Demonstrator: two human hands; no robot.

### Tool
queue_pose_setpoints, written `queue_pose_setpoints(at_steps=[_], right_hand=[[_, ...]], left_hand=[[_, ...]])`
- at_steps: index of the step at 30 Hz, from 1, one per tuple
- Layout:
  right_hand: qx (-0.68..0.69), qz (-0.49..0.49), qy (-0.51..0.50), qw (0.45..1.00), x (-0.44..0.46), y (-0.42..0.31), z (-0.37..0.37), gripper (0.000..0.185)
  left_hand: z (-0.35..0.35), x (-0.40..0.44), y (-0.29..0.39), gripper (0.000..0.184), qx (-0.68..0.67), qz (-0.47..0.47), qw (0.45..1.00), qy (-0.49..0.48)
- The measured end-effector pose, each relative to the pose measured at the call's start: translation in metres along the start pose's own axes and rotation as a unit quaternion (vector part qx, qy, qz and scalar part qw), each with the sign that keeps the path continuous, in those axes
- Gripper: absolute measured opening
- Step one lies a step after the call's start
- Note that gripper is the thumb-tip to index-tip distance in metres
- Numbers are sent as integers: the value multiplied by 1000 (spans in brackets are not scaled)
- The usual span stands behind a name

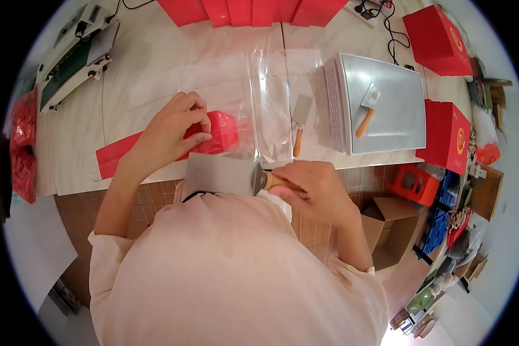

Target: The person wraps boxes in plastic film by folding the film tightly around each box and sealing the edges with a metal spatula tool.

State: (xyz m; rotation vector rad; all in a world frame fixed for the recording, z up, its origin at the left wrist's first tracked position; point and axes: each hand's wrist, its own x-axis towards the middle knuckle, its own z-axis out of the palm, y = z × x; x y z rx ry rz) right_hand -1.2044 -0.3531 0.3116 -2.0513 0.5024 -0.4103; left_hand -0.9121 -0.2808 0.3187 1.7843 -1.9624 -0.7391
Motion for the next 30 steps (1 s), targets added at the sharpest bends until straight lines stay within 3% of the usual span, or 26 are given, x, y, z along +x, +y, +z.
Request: queue_pose_setpoints(at_steps=[4,7,8,11,15,16,18,19,21,23,25,26,27,29,30], right_hand=[[-5,-19,-41,999,0,-2,-4,25],[10,64,-10,998,-3,3,-10,18],[9,115,75,991,-7,13,-11,16],[4,260,284,923,-6,46,-34,25],[-104,348,507,782,-44,204,-54,41],[-107,349,508,780,-63,242,-55,41],[-214,442,524,696,-91,300,-57,46],[-210,440,519,702,-97,308,-57,46],[-233,503,504,663,-104,319,-52,48],[-239,483,486,688,-110,329,-49,45],[-204,511,511,661,-96,312,-43,45],[-364,512,449,636,-95,309,-43,44],[-360,510,447,641,-84,294,-40,44],[-367,313,511,711,-45,236,-30,36],[-283,236,486,792,-22,202,-19,34]], left_hand=[[-5,-2,1,15,-52,-3,998,-33],[-16,-5,-8,18,-78,-63,994,45],[-18,-8,-11,18,-81,-54,994,41],[-7,-21,-8,22,-17,-45,997,68],[7,-27,0,25,35,-44,996,66],[10,-28,0,25,28,-65,995,74],[13,-28,2,23,23,-63,995,77],[13,-29,2,22,21,-61,995,80],[12,-29,4,20,22,-73,994,74],[12,-29,4,19,28,-88,994,65],[13,-28,2,16,2,-71,996,61],[11,-27,5,15,-16,-83,995,57],[11,-27,5,15,-12,-88,994,59],[13,-26,4,15,-6,-87,995,56],[14,-26,2,15,-6,-90,994,55]])
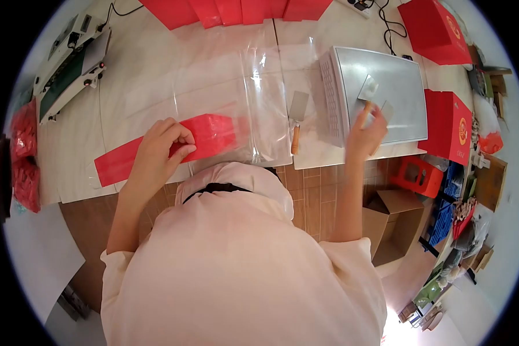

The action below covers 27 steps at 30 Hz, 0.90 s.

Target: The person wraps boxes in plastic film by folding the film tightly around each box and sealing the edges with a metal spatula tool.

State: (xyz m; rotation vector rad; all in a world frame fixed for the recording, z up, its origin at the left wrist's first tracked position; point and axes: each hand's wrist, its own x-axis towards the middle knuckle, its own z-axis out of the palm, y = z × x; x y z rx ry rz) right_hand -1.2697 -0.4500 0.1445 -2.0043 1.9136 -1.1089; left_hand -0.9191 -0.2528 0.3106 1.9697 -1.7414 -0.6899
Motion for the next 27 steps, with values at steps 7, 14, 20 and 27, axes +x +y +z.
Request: queue_pose_setpoints(at_steps=[7,14,20,27], right_hand=[[278,-419,-297,812,-53,-211,-19,51],[306,-471,-318,764,-52,-204,6,43],[406,-409,-316,754,-51,-208,18,18],[448,-371,-351,733,-49,-210,16,21]], left_hand=[[12,-4,-6,18,109,112,984,90],[32,-19,-16,20,157,167,956,181],[28,-18,-15,18,122,148,968,162],[12,-11,-10,12,-108,-12,988,106]])
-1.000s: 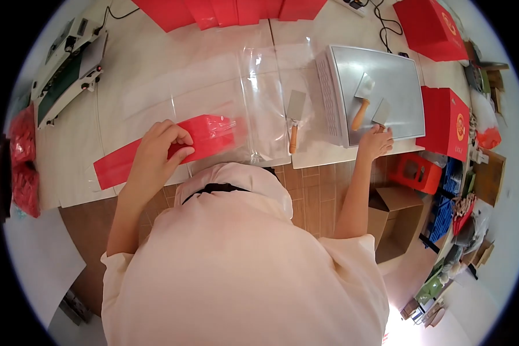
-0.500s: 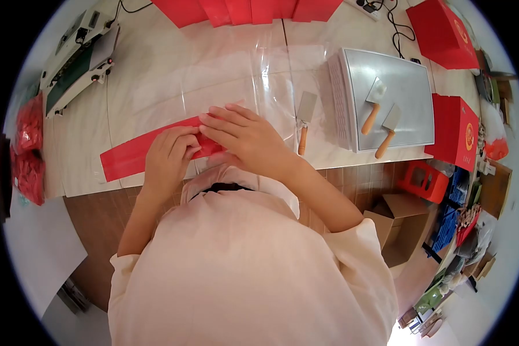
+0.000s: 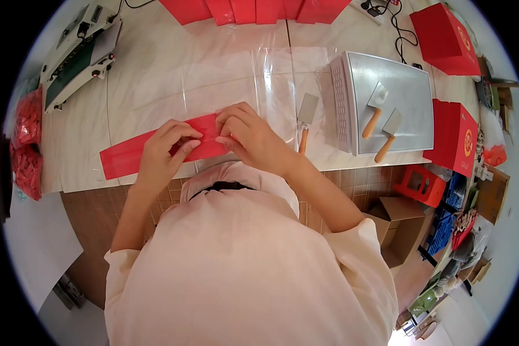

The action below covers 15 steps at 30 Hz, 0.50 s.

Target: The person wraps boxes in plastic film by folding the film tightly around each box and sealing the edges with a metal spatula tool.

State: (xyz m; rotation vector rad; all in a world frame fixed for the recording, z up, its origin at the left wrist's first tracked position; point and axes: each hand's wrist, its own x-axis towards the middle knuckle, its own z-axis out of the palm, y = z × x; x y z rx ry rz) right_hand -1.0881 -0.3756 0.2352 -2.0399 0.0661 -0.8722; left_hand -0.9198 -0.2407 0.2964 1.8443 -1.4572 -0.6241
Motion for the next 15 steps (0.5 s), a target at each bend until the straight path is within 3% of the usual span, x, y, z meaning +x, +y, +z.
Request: queue_pose_setpoints(at_steps=[5,15], right_hand=[[-4,-8,4,1000,-2,3,3,23],[-19,-1,-5,1000,2,-1,3,21]], left_hand=[[-12,11,6,13,-2,-23,994,-102],[-13,24,7,13,24,-29,990,-139]])
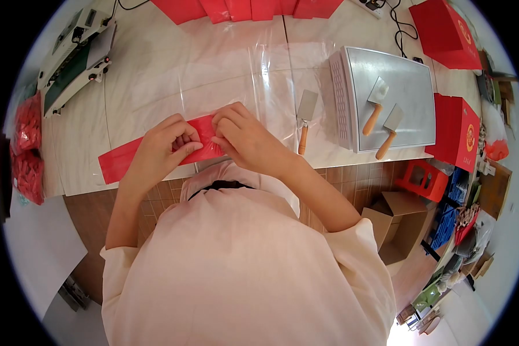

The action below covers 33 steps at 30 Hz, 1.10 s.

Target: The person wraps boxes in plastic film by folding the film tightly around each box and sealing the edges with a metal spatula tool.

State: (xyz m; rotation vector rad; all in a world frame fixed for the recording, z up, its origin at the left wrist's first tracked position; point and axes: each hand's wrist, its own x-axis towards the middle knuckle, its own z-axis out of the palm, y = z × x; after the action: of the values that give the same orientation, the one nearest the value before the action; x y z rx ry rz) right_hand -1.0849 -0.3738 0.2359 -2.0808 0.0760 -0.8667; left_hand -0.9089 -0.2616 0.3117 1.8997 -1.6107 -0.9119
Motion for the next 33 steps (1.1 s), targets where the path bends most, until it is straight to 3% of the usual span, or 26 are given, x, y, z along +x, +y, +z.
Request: queue_pose_setpoints(at_steps=[6,11,15,18,20,26,33], right_hand=[[-2,-3,1,1000,1,1,0,21],[-8,-5,2,1000,2,0,0,21],[-11,2,3,1000,1,0,0,23],[-36,-11,22,999,-1,-1,3,26],[-60,-29,40,997,0,-1,4,27],[-132,-93,-10,987,-7,5,1,26],[-23,-22,6,999,-6,5,4,23]], left_hand=[[1,2,0,10,52,26,998,-25],[11,2,-2,14,166,149,972,72],[14,-1,-3,15,150,124,979,60],[23,-6,-4,16,187,141,968,94],[30,-10,-12,18,251,205,930,172],[35,-15,-14,20,243,211,925,203],[33,-14,-12,22,195,190,942,198]])
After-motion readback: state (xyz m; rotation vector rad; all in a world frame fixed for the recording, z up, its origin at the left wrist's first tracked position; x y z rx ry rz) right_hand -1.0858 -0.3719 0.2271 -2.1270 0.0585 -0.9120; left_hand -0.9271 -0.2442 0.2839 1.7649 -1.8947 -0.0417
